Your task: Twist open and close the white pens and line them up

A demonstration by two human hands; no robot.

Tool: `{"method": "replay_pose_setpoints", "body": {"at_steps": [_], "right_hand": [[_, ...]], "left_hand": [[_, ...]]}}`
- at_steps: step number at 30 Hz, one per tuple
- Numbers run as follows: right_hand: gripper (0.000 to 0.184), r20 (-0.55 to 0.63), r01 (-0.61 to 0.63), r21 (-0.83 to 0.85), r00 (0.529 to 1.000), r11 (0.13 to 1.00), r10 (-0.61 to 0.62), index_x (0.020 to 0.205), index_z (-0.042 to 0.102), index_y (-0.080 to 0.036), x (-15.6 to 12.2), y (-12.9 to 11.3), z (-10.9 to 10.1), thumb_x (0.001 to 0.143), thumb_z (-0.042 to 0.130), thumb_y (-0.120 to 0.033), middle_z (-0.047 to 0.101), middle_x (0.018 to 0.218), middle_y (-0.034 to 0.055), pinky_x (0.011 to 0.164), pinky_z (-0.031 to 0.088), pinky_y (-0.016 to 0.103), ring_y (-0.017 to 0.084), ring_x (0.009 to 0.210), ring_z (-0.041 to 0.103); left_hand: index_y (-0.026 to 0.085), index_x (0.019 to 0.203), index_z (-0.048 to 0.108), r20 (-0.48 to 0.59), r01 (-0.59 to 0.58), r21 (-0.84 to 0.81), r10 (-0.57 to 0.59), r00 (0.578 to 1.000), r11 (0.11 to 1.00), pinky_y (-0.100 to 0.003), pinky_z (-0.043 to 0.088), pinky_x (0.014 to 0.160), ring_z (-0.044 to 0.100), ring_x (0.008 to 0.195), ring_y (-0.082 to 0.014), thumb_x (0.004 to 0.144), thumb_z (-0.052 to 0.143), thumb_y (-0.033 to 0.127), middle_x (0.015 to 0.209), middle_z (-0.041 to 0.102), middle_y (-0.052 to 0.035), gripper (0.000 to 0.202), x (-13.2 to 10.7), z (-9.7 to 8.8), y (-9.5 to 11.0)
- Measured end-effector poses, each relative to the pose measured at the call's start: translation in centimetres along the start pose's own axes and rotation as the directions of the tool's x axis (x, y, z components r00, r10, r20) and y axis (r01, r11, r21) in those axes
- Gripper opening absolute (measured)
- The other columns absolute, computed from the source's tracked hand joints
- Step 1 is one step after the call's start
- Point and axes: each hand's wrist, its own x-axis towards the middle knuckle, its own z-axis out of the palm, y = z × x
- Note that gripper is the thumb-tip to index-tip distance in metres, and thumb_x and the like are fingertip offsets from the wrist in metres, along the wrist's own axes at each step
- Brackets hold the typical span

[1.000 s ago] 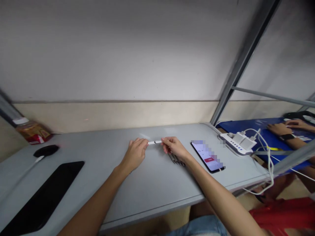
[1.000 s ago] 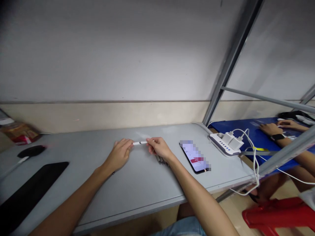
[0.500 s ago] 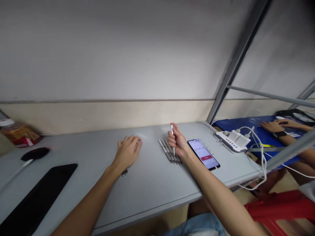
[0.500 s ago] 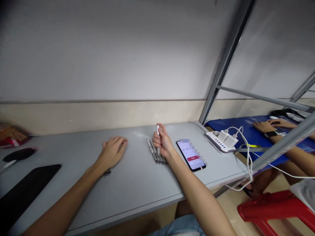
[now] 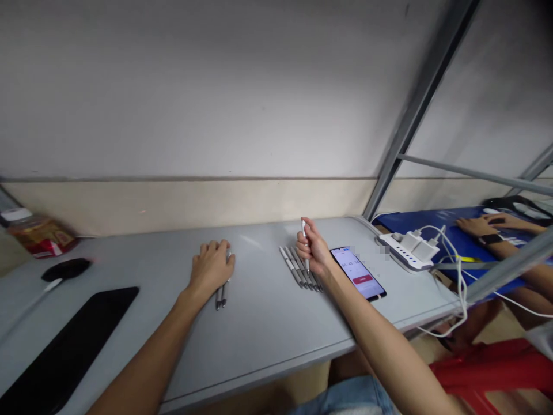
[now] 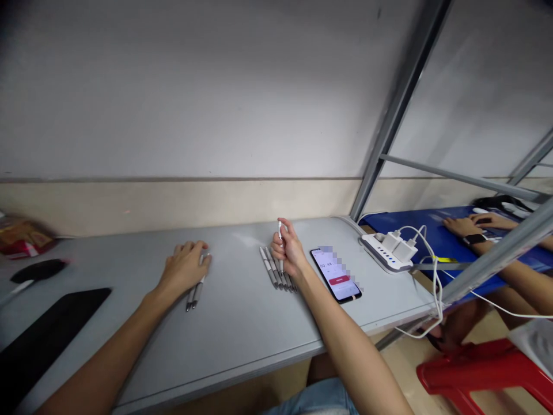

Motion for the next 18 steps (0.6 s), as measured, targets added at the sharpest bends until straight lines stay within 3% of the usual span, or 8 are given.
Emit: {"method": "replay_pose_setpoints", "body": {"at_steps": [6, 10, 12, 14, 18], "right_hand": [[0.038, -0.056, 0.011, -0.057, 0.998, 0.998, -0.015, 0.109, 0.042, -0.032, 0.0, -0.5, 0.1, 0.08, 0.063, -0.045, 0.029, 0.058, -0.01, 0.038, 0.01, 0.016, 0.006, 0.041, 0.016], [0.04, -0.177, 0.022, -0.284, 0.981, 0.958, -0.075, 0.109, 0.043, -0.029, 0.4, -0.9, -0.8, 0.078, 0.06, -0.048, 0.041, 0.059, -0.0095, 0.038, 0.017, 0.015, 0.006, 0.04, 0.027], [0.036, -0.239, -0.005, -0.507, 0.961, 0.862, -0.135, 0.104, 0.047, -0.024, 0.8, -0.9, -1.8, 0.079, 0.056, -0.048, 0.047, 0.064, -0.0064, 0.038, 0.026, 0.016, 0.007, 0.045, 0.039], [0.031, -0.31, -0.13, -0.782, 0.93, 0.609, -0.199, 0.101, 0.052, -0.02, 1.0, -0.8, -2.9, 0.085, 0.045, -0.045, 0.054, 0.07, -0.0018, 0.045, 0.038, 0.02, 0.01, 0.051, 0.049], [0.017, -0.378, -0.275, -0.88, 0.899, 0.387, -0.221, 0.085, 0.062, -0.014, 1.0, -0.7, -4.3, 0.078, 0.052, -0.025, 0.063, 0.073, 0.0077, 0.057, 0.042, 0.026, 0.016, 0.062, 0.058]], "left_hand": [[0.018, 0.111, 0.054, 0.04, -0.013, 0.01, 0.013, 0.999, 1.0, -0.048, 0.043, 0.079, 0.047, 0.109, -0.0359, 0.088, 0.036, 0.037, 0.112, 0.056, -0.0174, 0.035, -0.1, 0.2, 0.0], [0.018, 0.111, 0.054, 0.068, -0.005, 0.027, 0.003, 0.998, 1.0, -0.048, 0.043, 0.08, 0.047, 0.108, -0.0355, 0.087, 0.037, 0.038, 0.112, 0.055, -0.0177, 0.036, -0.2, 0.2, 0.0], [0.018, 0.111, 0.054, 0.065, -0.009, 0.034, 0.007, 0.998, 0.999, -0.048, 0.043, 0.08, 0.046, 0.108, -0.0355, 0.087, 0.037, 0.038, 0.112, 0.055, -0.0175, 0.036, -0.3, 0.2, 0.1], [0.018, 0.111, 0.055, 0.065, -0.018, 0.041, 0.015, 0.998, 0.999, -0.048, 0.043, 0.079, 0.046, 0.108, -0.0357, 0.087, 0.037, 0.038, 0.112, 0.055, -0.0175, 0.036, -0.3, 0.1, 0.1], [0.018, 0.11, 0.055, 0.077, -0.026, 0.044, 0.023, 0.997, 0.999, -0.048, 0.043, 0.08, 0.046, 0.107, -0.0357, 0.087, 0.037, 0.037, 0.111, 0.054, -0.0171, 0.035, -0.4, 0.1, 0.3]]}}
